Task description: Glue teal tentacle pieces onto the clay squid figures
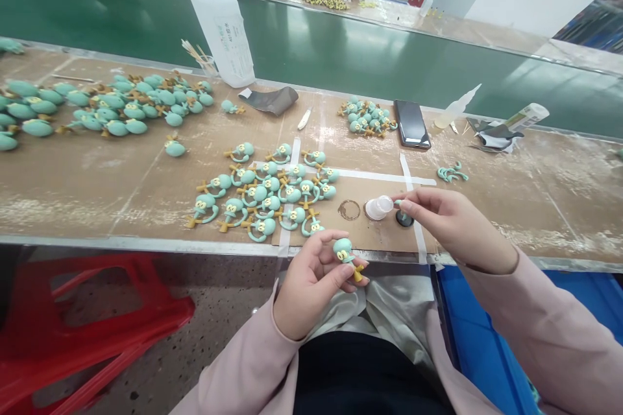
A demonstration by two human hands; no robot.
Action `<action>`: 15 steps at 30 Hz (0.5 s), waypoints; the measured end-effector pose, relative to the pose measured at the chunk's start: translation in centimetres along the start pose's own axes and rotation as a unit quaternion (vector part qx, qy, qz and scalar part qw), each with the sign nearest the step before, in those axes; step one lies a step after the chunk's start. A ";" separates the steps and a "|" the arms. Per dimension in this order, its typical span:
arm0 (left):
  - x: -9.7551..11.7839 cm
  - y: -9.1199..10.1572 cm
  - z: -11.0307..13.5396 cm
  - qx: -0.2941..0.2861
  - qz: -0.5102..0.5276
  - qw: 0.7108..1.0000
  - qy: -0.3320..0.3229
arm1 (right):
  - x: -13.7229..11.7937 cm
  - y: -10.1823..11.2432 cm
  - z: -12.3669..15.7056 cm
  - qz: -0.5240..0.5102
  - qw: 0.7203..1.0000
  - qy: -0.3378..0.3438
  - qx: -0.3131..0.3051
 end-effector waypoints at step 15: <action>0.5 -1.5 0.0 -0.009 0.027 0.999 -0.042 | -1.3 -4.7 5.1 -0.337 0.938 0.078 0.013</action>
Point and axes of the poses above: each hand's wrist, its own z-axis away from the middle knuckle, its own y-axis out of the back of the hand, x = y × z, the point moved 10 cm from there along -z, towards the middle knuckle, and after that the axes turned 9 degrees about -x, right-handed, at the moved point
